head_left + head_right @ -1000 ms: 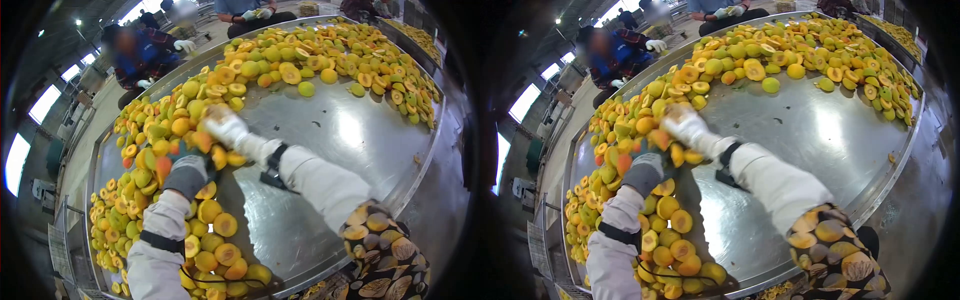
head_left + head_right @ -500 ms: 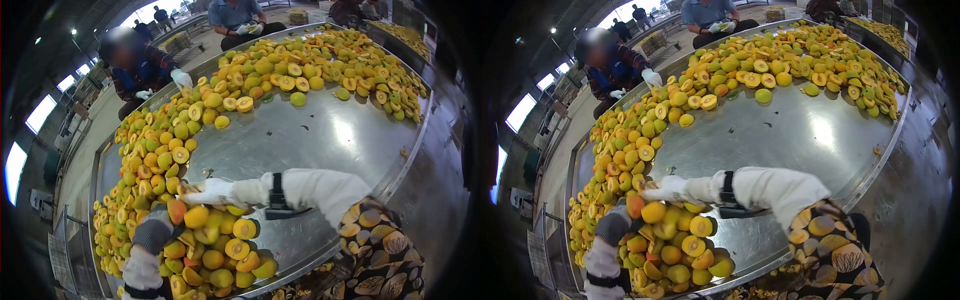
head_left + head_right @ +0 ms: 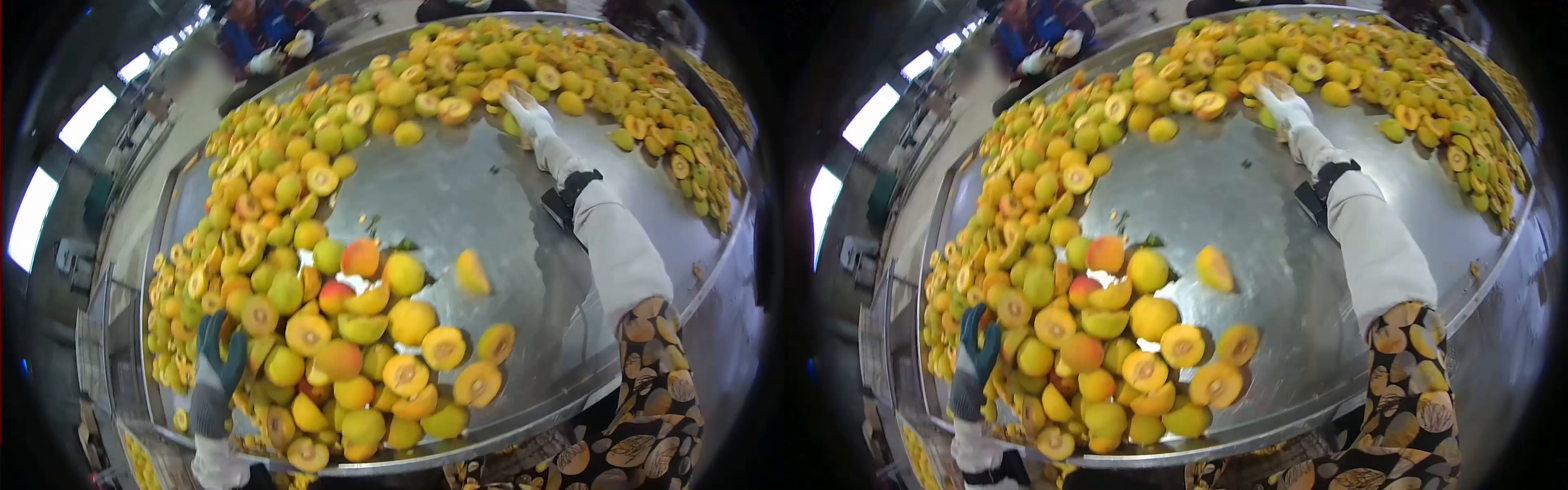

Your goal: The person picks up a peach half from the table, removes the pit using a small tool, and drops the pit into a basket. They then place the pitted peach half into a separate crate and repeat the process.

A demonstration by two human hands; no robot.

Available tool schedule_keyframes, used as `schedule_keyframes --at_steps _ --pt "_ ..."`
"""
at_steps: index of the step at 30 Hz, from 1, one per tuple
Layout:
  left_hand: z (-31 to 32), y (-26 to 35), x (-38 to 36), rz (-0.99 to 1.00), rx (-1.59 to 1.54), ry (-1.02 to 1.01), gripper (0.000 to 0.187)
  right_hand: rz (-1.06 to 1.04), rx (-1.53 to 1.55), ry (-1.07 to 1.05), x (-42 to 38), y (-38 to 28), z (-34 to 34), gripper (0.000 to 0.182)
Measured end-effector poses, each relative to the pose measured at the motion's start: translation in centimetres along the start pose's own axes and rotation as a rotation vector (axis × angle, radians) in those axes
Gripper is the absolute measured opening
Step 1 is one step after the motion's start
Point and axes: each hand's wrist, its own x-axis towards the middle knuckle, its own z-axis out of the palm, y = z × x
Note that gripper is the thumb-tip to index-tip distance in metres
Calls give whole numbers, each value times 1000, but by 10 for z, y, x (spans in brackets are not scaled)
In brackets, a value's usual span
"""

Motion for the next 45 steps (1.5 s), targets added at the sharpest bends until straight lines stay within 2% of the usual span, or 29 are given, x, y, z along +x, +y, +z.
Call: schedule_keyframes --at_steps 2,3,6,8,10,11,12,14,15,16,19,22,23,26,28,30,31,32,33,34,35,36,37,38,39,40,41,42,45 --pt "-1 25 2 -46 -84 -30 49 27 68 -167 -10 -10 75 67" --pt "-1 26 1 -49 -20 -48 51 -60 156 -304 -47 -43 104 62" --pt "-12 38 1 -148 -40 -74 49 -644 25 -644 -154 -131 184 55" --pt "-27 72 7 91 87 146 48 -84 355 -752 -219 -203 188 59" --pt "-26 89 31 132 7 103 51 -103 466 -713 -244 -204 207 64" --pt "-17 87 46 169 107 31 54 -192 378 -722 -254 -214 193 69" --pt "-9 87 58 210 205 -43 58 -193 263 -825 -256 -224 180 71" --pt "-16 105 70 97 348 -194 65 -59 149 -1015 -253 -244 148 73" --pt "-19 112 73 47 424 -275 68 -43 179 -1051 -248 -246 132 73" --pt "-20 111 69 41 413 -247 70 -22 210 -1092 -242 -247 113 74" --pt "-23 112 48 -50 412 -241 79 159 106 -1015 -223 -244 27 69" --pt "-24 92 33 -145 347 -343 81 133 -25 -903 -238 -195 -41 60" --pt "-21 80 21 -90 309 -174 76 171 -48 -871 -249 -183 -53 60" --pt "-30 76 0 -203 135 -163 72 122 206 -777 -293 -170 -37 58" --pt "-24 69 -6 -163 102 -184 67 112 -1 -926 -317 -207 -8 59" --pt "6 35 -11 -72 -72 -94 63 48 25 -876 -331 -237 8 61" --pt "-6 46 -17 -70 -57 -95 57 84 31 -868 -319 -241 3 62" --pt "-7 42 -24 -30 -237 -30 52 115 34 -859 -297 -244 -1 63" --pt "-9 40 -29 -78 -351 -3 48 34 88 -628 -275 -214 2 59" --pt "-29 70 -37 -393 -526 20 44 172 712 -560 -232 -140 33 52" --pt "-12 30 -39 -306 -523 122 43 88 237 -390 -201 -169 -19 46" --pt "-17 19 -47 -367 -639 117 39 115 217 -285 -160 -136 -39 43" --pt "-32 64 -69 -207 -959 335 39 64 315 -151 -120 -99 -59 44" --pt "-20 44 -74 82 -481 438 33 -31 -60 -18 -99 -60 -58 50" --pt "-8 26 -91 155 -264 391 39 294 58 85 -79 -67 -95 53" --pt "-5 22 -103 238 -53 363 47 411 72 160 -59 -53 -119 55" --pt "1 22 -116 177 -59 408 44 526 94 241 -39 -40 -143 57" --pt "-1 45 -118 76 -106 455 41 423 10 297 -23 -15 -138 57" --pt "-9 85 -131 -72 -154 545 35 615 433 200 -28 -66 -74 48"
